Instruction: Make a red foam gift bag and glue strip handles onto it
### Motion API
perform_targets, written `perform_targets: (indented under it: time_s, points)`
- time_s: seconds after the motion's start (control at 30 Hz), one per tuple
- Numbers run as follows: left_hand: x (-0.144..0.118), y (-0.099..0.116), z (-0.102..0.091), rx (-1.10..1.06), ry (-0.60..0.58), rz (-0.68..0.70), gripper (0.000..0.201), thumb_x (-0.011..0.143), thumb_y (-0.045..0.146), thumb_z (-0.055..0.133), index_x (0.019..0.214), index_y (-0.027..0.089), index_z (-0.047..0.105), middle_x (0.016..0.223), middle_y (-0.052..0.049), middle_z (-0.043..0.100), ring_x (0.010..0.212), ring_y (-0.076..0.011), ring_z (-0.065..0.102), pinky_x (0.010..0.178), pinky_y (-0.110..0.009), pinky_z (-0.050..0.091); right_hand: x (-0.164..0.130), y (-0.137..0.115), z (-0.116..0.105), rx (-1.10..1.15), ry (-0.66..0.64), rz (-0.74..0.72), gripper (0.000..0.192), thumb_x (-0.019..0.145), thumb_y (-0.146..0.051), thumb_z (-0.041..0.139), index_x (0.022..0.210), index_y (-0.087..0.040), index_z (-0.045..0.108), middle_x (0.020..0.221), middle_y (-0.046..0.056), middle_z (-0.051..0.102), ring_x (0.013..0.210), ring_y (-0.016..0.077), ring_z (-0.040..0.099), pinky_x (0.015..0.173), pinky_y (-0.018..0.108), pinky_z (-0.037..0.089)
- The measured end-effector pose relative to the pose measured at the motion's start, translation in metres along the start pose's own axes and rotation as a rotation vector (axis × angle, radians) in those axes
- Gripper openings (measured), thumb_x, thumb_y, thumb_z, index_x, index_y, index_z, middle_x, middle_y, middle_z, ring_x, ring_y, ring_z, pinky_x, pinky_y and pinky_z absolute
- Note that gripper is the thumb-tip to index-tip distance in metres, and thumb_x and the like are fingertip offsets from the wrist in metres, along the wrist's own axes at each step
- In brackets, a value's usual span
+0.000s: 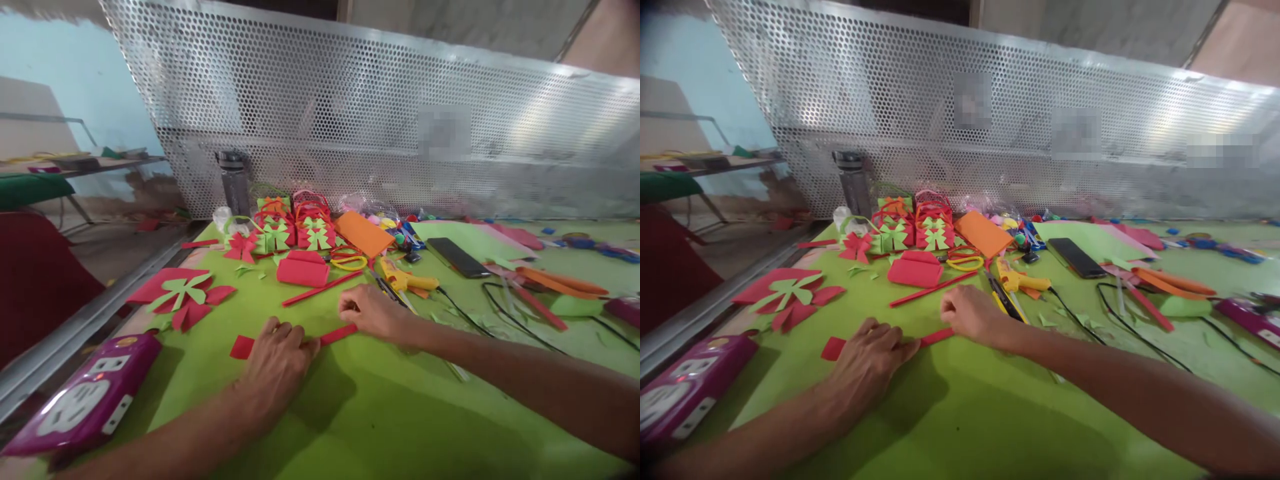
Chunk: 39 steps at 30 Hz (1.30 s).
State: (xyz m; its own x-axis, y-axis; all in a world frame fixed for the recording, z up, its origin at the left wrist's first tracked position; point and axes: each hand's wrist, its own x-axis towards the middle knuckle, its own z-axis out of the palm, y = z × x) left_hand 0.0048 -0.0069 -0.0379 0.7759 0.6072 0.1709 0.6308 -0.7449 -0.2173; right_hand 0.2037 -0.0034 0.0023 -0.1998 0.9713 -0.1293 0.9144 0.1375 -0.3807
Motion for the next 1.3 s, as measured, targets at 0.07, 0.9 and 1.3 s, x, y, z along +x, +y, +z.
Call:
perform_targets:
  time_s: [0.07, 0.9, 1.3]
  points:
    - [0.0, 0.001, -0.001, 0.027, 0.031, 0.007, 0.022, 0.081, 0.009, 0.056, 0.096, 0.021, 0.067, 0.064, -0.001, 0.058, 0.062, -0.0165, 0.054, 0.064, -0.032, 0.035, 0.007, -0.006, 0.002, 0.054, -0.128, 0.008, 0.013, 0.072, -0.02, 0.053, 0.066, -0.016, 0.063, 0.056, -0.002, 0.059, 0.051, 0.0094, 0.053, 0.049, 0.019, 0.035]
    - [-0.015, 0.001, 0.006, -0.08, 0.099, -0.041, 0.037, 0.075, -0.009, 0.045, 0.091, 0.016, 0.066, 0.063, 0.0, 0.054, 0.059, -0.0135, 0.048, 0.064, -0.03, 0.033, 0.004, 0.029, -0.018, 0.117, -0.266, 0.239, 0.024, 0.066, -0.024, 0.056, 0.044, -0.017, 0.047, 0.041, -0.003, 0.047, 0.039, 0.0069, 0.04, 0.041, 0.02, 0.028]
    - [-0.012, -0.002, 0.0, -0.087, 0.103, -0.008, 0.02, 0.083, 0.007, 0.049, 0.088, 0.019, 0.066, 0.064, -0.002, 0.054, 0.06, -0.0164, 0.05, 0.059, -0.031, 0.033, 0.017, -0.029, 0.006, 0.197, -0.304, 0.066, 0.017, 0.067, -0.028, 0.058, 0.057, -0.016, 0.057, 0.047, -0.003, 0.053, 0.044, 0.0082, 0.048, 0.043, 0.018, 0.034]
